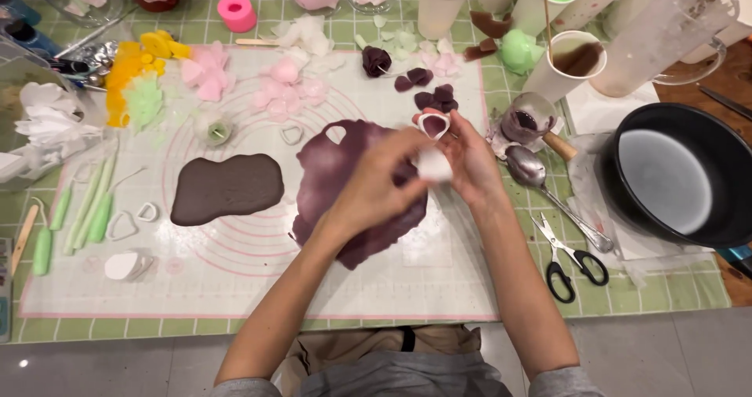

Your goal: Cutting and shaping wax petals from a sheet of wax using molds for candle making.

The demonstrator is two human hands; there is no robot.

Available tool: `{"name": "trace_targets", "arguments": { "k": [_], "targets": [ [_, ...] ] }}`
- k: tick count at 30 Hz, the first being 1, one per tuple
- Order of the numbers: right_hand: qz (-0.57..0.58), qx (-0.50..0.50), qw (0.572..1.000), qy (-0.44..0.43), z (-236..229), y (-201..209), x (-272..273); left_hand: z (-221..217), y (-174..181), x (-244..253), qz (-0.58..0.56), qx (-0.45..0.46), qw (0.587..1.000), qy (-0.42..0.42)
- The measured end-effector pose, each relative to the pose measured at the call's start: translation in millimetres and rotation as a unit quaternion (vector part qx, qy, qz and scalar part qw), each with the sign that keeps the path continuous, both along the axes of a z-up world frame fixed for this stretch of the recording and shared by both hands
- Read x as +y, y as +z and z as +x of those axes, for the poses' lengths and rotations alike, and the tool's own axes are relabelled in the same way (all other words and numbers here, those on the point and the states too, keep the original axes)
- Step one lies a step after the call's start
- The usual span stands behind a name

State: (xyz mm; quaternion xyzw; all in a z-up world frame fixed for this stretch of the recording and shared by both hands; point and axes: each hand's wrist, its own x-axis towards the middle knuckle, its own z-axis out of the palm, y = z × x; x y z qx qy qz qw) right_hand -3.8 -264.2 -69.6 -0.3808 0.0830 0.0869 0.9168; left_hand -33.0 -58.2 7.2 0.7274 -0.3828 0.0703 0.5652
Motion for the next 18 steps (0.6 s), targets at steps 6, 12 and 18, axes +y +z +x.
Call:
{"name": "trace_targets", "arguments": {
  "k": [6, 12, 18],
  "targets": [
    [-0.006, -0.017, 1.0, 0.01, -13.0, 4.4, 28.6, 7.8, -12.6, 2.6, -0.009, -0.07, 0.978, 0.197],
    [0.016, -0.012, 1.0, 0.003, -23.9, 34.3, 45.4, 5.0, -18.4, -7.0, -0.011, -0.076, 0.97, 0.231],
    [-0.027, -0.037, 0.999, 0.015, -25.6, 29.9, 42.5, 6.2, -22.7, -6.6, -0.006, -0.095, 0.97, 0.226]
  ]
}}
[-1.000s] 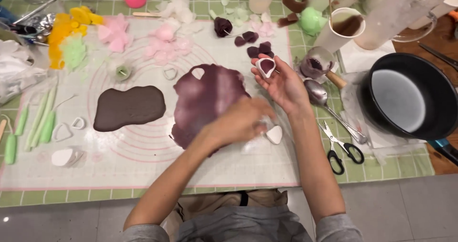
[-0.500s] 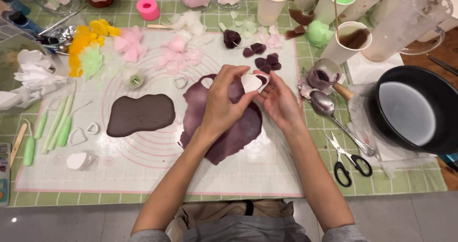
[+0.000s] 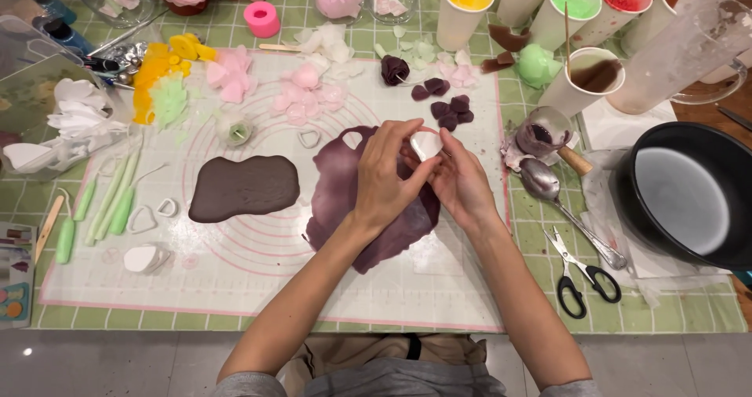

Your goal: Cutting and shaping wax petals from a sheet of wax using molds for candle making.

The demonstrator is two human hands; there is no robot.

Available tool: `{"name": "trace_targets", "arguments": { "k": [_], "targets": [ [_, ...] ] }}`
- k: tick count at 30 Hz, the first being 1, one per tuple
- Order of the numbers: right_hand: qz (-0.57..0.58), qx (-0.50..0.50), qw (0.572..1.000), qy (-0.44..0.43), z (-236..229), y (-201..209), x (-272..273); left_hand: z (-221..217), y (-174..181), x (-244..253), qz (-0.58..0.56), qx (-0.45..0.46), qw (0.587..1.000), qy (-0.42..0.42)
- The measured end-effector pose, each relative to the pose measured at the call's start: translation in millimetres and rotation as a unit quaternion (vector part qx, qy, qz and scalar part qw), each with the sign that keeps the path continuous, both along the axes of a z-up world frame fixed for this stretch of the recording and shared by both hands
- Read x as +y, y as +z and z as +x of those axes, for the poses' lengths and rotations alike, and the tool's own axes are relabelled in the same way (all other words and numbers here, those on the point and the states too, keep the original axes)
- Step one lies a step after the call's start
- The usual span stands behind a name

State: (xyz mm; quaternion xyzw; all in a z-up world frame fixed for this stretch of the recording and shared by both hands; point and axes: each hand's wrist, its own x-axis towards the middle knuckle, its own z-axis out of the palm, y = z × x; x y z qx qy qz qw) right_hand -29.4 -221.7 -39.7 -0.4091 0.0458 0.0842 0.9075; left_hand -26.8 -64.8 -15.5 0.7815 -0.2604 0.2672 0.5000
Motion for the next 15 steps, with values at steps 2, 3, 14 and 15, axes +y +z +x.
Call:
{"name": "trace_targets", "arguments": {
  "k": [2, 3, 14, 15],
  "targets": [
    [-0.015, -0.012, 1.0, 0.002, 0.3, -1.4, 1.0, -1.4, 0.4, 0.4, 0.008, 0.004, 1.0, 0.001],
    [-0.03, -0.022, 0.999, 0.002, 0.3, -1.9, 1.2, -2.0, 0.7, 0.3, 0.016, 0.009, 1.0, 0.0],
    [-0.086, -0.05, 0.995, -0.002, 6.9, -19.5, 3.7, 13.6, -38.9, -13.7, -0.331, 0.31, 0.875, -0.168],
    [-0.096, -0.054, 0.994, -0.003, 6.4, -22.3, 4.8, 13.2, -43.1, -16.0, -0.325, 0.356, 0.862, -0.157]
  ]
}}
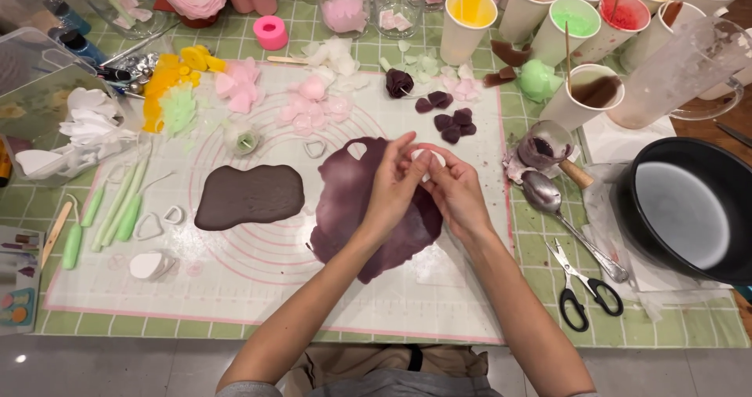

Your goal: Cutting and shaping wax petals from a sheet of wax using molds for candle making.

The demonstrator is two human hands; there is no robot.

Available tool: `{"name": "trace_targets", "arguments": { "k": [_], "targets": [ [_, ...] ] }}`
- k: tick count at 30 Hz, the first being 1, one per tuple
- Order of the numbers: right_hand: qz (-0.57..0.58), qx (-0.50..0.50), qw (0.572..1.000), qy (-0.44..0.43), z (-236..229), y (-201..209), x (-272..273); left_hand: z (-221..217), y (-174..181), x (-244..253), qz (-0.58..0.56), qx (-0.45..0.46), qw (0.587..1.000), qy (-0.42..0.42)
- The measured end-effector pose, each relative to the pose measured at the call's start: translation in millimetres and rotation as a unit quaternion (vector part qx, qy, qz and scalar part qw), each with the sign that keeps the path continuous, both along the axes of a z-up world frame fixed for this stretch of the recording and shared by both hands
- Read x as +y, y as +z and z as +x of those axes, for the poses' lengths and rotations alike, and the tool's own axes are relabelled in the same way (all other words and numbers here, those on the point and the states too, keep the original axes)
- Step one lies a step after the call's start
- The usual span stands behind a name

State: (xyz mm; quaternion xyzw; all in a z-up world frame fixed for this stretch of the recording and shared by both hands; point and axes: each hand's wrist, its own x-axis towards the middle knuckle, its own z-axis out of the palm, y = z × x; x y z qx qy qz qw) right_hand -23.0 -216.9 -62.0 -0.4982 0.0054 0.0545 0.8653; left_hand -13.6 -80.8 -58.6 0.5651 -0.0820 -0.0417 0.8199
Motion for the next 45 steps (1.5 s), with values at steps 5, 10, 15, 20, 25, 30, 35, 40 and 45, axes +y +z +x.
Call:
{"name": "trace_targets", "arguments": {
  "k": [5, 10, 15, 20, 25, 30, 35, 40, 45],
  "targets": [
    [-0.005, 0.001, 1.0, -0.007, -6.8, 4.6, 11.2, -1.3, -18.4, -4.5, 0.023, 0.051, 0.998, 0.016],
    [0.006, 0.025, 0.999, -0.029, -7.4, -3.2, 14.1, -7.2, -10.8, -8.1, 0.019, 0.045, 0.997, 0.054],
    [-0.001, 0.026, 0.999, -0.028, -6.6, -15.2, 12.7, -11.8, -8.5, -10.6, 0.007, 0.039, 0.995, 0.095],
    [-0.018, 0.02, 0.999, -0.019, -9.3, -4.7, 18.3, -17.5, 0.8, -11.7, 0.024, 0.041, 0.99, 0.13],
    [-0.037, 0.036, 0.998, -0.022, -10.6, 1.6, 21.1, -19.7, 2.5, -12.2, 0.014, 0.04, 0.989, 0.142],
    [-0.028, 0.023, 0.999, -0.015, -7.1, -14.3, 14.1, -19.6, -0.3, -12.4, 0.029, 0.03, 0.988, 0.149],
    [0.002, 0.03, 0.999, -0.021, -5.9, 4.9, 14.9, -11.1, 6.3, -5.8, 0.104, 0.002, 0.988, 0.115],
    [0.036, 0.046, 0.998, 0.012, -1.8, 12.6, 7.3, -12.5, 44.2, 14.9, 0.262, -0.083, 0.957, 0.098],
    [0.119, 0.048, 0.991, 0.027, 9.4, -47.1, -22.3, -7.3, 49.3, 31.7, 0.369, -0.4, 0.835, 0.085]
  ]
}}
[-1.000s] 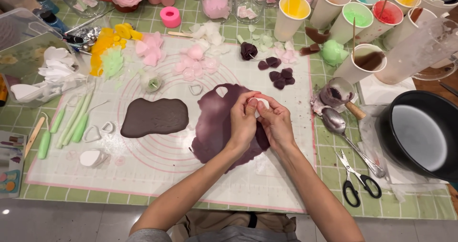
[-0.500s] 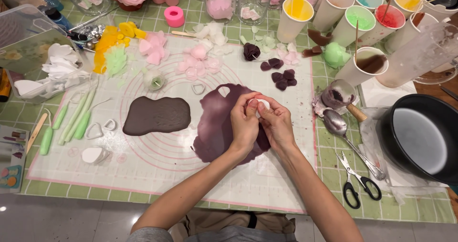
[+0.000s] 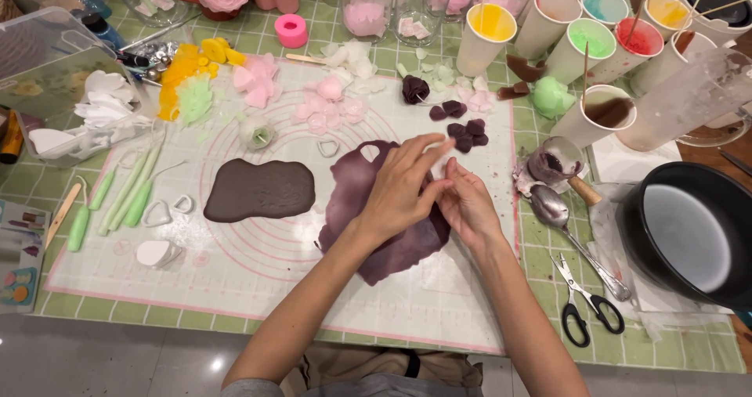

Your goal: Cutting and shaping wax petals from a sheet of wax using molds for candle making.

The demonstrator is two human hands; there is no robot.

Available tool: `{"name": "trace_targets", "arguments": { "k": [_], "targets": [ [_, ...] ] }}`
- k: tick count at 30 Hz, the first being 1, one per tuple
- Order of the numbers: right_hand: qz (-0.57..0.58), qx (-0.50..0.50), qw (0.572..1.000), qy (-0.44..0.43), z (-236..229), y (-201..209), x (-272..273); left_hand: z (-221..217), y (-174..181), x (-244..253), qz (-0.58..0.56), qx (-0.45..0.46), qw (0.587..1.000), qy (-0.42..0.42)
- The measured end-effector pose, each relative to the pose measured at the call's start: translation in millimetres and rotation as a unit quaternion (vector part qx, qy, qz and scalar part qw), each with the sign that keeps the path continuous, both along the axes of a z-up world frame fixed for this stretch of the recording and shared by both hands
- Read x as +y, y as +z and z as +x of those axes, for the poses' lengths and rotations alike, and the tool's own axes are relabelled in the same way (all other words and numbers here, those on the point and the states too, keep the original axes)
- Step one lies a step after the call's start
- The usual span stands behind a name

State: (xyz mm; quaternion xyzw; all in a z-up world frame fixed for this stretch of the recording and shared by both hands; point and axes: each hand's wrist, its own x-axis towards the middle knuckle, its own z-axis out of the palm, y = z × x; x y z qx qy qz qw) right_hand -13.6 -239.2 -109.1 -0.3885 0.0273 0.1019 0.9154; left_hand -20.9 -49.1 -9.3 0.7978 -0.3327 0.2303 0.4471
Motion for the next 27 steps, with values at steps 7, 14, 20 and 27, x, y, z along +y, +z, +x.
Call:
{"name": "trace_targets", "arguments": {
  "k": [7, 14, 20, 27],
  "targets": [
    [0.017, 0.018, 1.0, 0.017, -2.7, 32.6, 6.8, 5.7, 3.2, 10.7, 0.005, 0.074, 0.997, 0.002],
    [-0.009, -0.019, 0.999, 0.041, -1.9, 28.6, 7.3, 11.7, 4.3, 16.3, -0.157, 0.206, 0.963, -0.069],
    [0.035, -0.012, 0.998, 0.05, -6.2, 43.7, 11.3, 30.2, 9.6, 62.6, -0.12, 0.221, 0.964, 0.084],
    [0.055, -0.019, 0.995, 0.077, -8.3, 47.9, 13.5, 43.4, -32.6, 105.4, 0.236, 0.208, 0.893, 0.321]
  ]
}}
